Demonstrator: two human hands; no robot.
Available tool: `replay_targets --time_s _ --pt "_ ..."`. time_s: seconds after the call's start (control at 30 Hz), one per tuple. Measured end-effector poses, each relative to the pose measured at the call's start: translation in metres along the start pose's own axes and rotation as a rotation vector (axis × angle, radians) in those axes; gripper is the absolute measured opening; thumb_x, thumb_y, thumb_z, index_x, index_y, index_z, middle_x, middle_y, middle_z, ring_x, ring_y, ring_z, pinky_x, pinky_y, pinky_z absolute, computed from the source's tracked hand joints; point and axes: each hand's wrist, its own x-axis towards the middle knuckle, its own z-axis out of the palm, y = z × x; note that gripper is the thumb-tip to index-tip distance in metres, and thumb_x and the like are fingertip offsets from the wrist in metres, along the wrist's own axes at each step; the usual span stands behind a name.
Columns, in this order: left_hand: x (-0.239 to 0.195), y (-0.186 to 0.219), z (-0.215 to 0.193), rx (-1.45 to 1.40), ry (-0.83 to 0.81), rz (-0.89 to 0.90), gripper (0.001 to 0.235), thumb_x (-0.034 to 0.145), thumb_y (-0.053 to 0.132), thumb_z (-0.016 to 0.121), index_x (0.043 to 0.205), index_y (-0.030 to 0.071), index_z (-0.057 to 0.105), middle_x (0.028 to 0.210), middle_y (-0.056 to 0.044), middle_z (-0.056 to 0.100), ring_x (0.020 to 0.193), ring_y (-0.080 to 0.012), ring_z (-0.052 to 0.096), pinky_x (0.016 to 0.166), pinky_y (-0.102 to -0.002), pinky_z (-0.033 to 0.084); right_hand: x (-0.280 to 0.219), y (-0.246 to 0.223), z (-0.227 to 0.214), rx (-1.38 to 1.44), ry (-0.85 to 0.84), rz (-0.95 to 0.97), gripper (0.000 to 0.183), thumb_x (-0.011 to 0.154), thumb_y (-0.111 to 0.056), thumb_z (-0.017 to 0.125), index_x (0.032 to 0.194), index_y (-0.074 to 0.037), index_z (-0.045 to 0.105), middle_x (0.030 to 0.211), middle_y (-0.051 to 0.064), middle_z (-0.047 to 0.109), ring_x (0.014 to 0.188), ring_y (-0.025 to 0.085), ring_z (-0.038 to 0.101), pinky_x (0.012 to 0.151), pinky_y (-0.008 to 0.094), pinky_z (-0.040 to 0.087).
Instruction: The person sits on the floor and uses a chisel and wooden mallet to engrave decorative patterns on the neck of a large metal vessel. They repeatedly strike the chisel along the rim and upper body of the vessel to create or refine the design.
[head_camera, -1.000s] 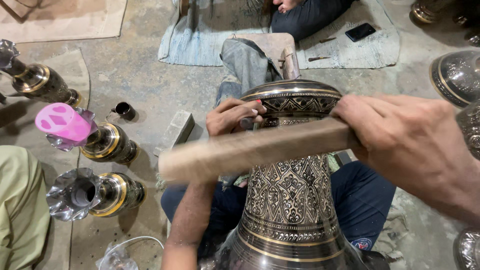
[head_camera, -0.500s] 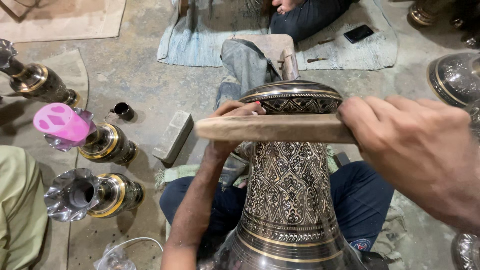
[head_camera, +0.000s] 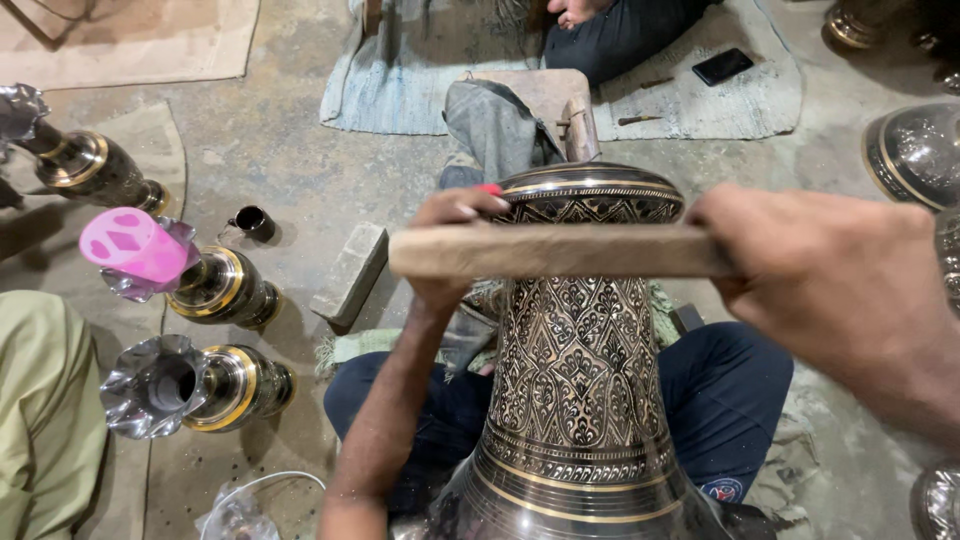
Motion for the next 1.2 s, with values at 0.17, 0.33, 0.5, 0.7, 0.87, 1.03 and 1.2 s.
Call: replay_targets --time_s 0.17,0.33,0.5,0.7,0.87,1.03,1.2 --pt "0.029 0.008 -0.015 -0.34 0.027 -0.283 0.035 0.106 -0.002 0.07 0.137 0.006 0.058 0.116 -0.014 0.076 0.107 -0.0242 0.077 0.095 -0.037 0.07 -0.001 0.041 0.021 0.665 0.207 0.044 0.044 0.08 -0.016 0.084 0.117 0.001 0.068 0.086 0.015 0.072 0.069 0.021 0.071 0.064 0.031 0.057" --pt "0.046 0.022 0.004 -0.243 -0.148 -0.28 0.036 0.104 0.003 0.073 0.137 0.009 0.059 0.113 -0.013 0.078 0.106 -0.0245 0.08 0.094 -0.039 0.073 0.001 0.066 0.058 0.706 0.35 0.048 0.053 0.075 -0.02 0.094 0.114 0.005 0.068 0.096 0.019 0.07 0.084 0.027 0.072 0.082 0.035 0.057" --pt "0.051 0.025 0.017 -0.138 -0.248 -0.3 0.037 0.101 0.007 0.076 0.134 0.012 0.062 0.107 -0.01 0.08 0.1 -0.0209 0.082 0.088 -0.036 0.075 -0.002 0.075 0.085 0.71 0.432 -0.034 0.052 0.079 -0.017 0.094 0.117 0.005 0.066 0.095 0.019 0.07 0.085 0.025 0.071 0.08 0.032 0.056" --pt "0.052 0.022 0.014 0.036 -0.381 -0.09 0.033 0.101 0.009 0.074 0.132 0.014 0.065 0.112 -0.006 0.079 0.102 -0.0179 0.08 0.089 -0.033 0.069 -0.002 0.07 0.088 0.769 0.436 -0.048 0.039 0.091 -0.012 0.087 0.118 0.005 0.065 0.098 0.016 0.069 0.087 0.019 0.071 0.077 0.026 0.055" --pt "0.056 0.022 0.009 0.022 -0.444 -0.09 0.028 0.104 0.012 0.07 0.132 0.014 0.067 0.115 -0.003 0.078 0.099 -0.0139 0.08 0.089 -0.03 0.072 0.002 0.051 0.062 0.782 0.402 0.0 0.044 0.08 -0.006 0.09 0.11 0.008 0.063 0.09 0.017 0.065 0.079 0.023 0.067 0.071 0.031 0.053" --pt "0.058 0.02 0.009 0.234 -0.43 0.056 0.031 0.099 0.021 0.076 0.129 0.015 0.07 0.108 -0.003 0.079 0.091 -0.0143 0.077 0.076 -0.031 0.067 -0.009 0.039 0.046 0.972 0.251 0.014 0.059 0.079 -0.018 0.091 0.123 0.002 0.058 0.086 0.01 0.064 0.076 0.017 0.068 0.072 0.027 0.055" --pt "0.058 0.013 0.005 0.223 -0.466 0.081 0.028 0.101 0.018 0.075 0.128 0.013 0.07 0.107 -0.003 0.079 0.091 -0.0154 0.077 0.077 -0.03 0.066 -0.012 0.045 0.058 0.826 0.285 -0.103 0.053 0.081 -0.009 0.085 0.126 0.005 0.06 0.1 0.014 0.065 0.082 0.019 0.069 0.073 0.029 0.055"
